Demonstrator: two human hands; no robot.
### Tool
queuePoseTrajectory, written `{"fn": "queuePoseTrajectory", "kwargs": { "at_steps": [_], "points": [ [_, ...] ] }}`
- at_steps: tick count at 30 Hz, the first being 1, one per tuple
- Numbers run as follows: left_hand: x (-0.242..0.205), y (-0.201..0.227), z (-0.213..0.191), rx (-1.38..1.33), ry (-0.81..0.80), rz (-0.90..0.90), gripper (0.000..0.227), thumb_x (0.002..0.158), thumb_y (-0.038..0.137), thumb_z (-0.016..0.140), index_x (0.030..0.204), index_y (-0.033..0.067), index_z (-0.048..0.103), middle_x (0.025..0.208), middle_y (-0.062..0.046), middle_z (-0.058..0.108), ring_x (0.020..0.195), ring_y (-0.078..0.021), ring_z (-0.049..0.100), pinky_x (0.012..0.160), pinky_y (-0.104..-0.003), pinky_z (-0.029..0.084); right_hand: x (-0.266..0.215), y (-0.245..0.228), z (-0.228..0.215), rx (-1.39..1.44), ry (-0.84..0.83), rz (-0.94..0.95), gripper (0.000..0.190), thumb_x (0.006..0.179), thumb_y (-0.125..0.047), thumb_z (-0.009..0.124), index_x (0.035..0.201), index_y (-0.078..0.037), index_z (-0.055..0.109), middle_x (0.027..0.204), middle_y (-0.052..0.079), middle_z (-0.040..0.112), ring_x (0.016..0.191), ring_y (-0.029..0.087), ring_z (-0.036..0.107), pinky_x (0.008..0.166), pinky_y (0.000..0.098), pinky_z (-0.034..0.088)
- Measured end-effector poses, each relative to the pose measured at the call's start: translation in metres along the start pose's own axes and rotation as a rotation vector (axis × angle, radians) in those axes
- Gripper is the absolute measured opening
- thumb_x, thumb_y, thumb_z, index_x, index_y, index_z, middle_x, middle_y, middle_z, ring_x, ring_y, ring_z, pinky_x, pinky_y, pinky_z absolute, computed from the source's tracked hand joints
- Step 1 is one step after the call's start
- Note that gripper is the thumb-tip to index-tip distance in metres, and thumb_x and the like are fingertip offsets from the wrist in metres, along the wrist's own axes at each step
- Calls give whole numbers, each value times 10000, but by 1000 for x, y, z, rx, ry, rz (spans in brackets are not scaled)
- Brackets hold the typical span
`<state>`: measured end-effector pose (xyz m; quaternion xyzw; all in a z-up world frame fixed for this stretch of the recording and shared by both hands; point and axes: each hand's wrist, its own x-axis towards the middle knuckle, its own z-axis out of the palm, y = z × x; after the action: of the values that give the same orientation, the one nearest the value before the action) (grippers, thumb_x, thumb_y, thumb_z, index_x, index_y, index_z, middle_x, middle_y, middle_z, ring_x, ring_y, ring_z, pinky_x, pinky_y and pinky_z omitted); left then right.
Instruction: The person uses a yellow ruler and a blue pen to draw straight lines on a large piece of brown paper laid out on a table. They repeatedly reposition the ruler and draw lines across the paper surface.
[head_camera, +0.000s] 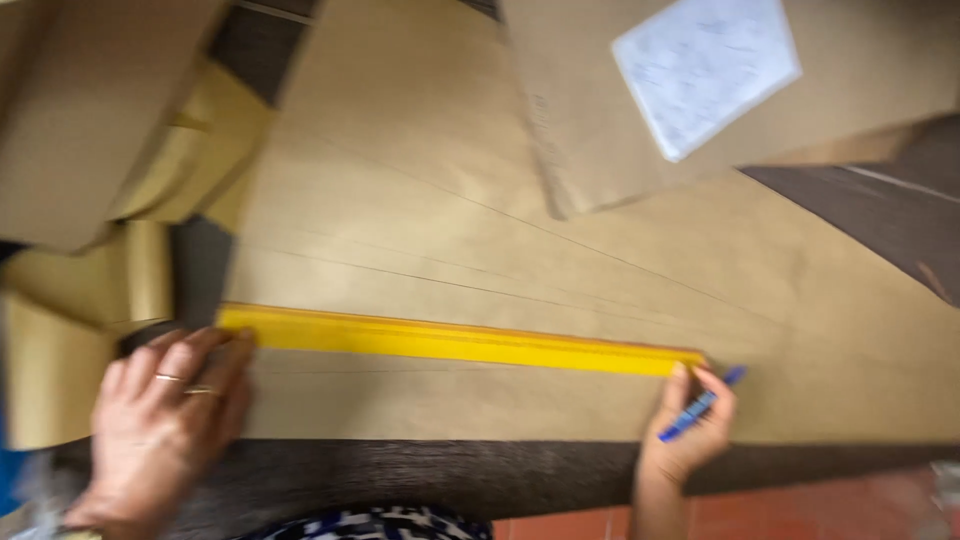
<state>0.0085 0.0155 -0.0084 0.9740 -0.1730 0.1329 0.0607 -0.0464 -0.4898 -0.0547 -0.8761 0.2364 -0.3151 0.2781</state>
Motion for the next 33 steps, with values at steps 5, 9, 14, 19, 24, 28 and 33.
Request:
{"fn": "queuePoseTrajectory", "kwargs": {
  "at_steps": [5,9,14,19,24,28,33],
  "points": [
    [19,-19,9,-258,-54,187,212,927,102,611,1120,50,681,1054,-85,668,856,-252,626,830,-389,504,4,-16,0,-20,47,51,152,926,-83,703,1039,-83,602,1074,133,650,1001,217,649,919,301,508],
    [5,-61,64,-554,-224,145,188,914,134,537,998,147,704,1035,-8,701,885,-236,659,847,-376,488,6,-22,3,10,65,44,144,901,-73,704,1014,-77,615,1085,150,650,1018,227,665,921,303,519],
    [21,-111,147,-399,-365,542,91,822,194,521,862,195,602,922,-11,563,728,-247,586,658,-412,469,9,-30,1,-85,88,20,143,882,-110,728,988,-100,633,1060,132,655,1005,230,668,922,322,520],
    [116,-45,91,0,-201,960,404,769,256,572,1166,331,560,1432,29,494,1120,-182,567,684,-375,512,9,-30,2,-6,66,82,144,882,-101,719,983,-61,624,1074,147,567,1038,246,658,907,338,560],
    [174,25,33,-506,41,1271,1271,294,45,517,1498,176,133,1648,-35,77,1557,-256,46,1188,-529,113,9,-32,4,20,87,138,196,835,-40,755,975,-105,634,1079,134,581,1043,229,659,897,301,568],
    [166,31,50,-496,-25,1322,1190,404,-35,537,1516,166,164,1603,52,158,1556,-239,93,1167,-559,174,10,-31,3,-38,85,109,180,853,-87,749,990,-99,633,1084,138,597,1030,234,658,896,322,563],
    [164,32,60,-428,3,1348,1100,468,-96,505,1488,150,176,1627,18,126,1504,-260,126,1163,-577,185,7,-28,0,-73,98,86,175,874,-212,745,1009,-155,650,1043,102,622,994,234,663,914,327,519]
  ]
}}
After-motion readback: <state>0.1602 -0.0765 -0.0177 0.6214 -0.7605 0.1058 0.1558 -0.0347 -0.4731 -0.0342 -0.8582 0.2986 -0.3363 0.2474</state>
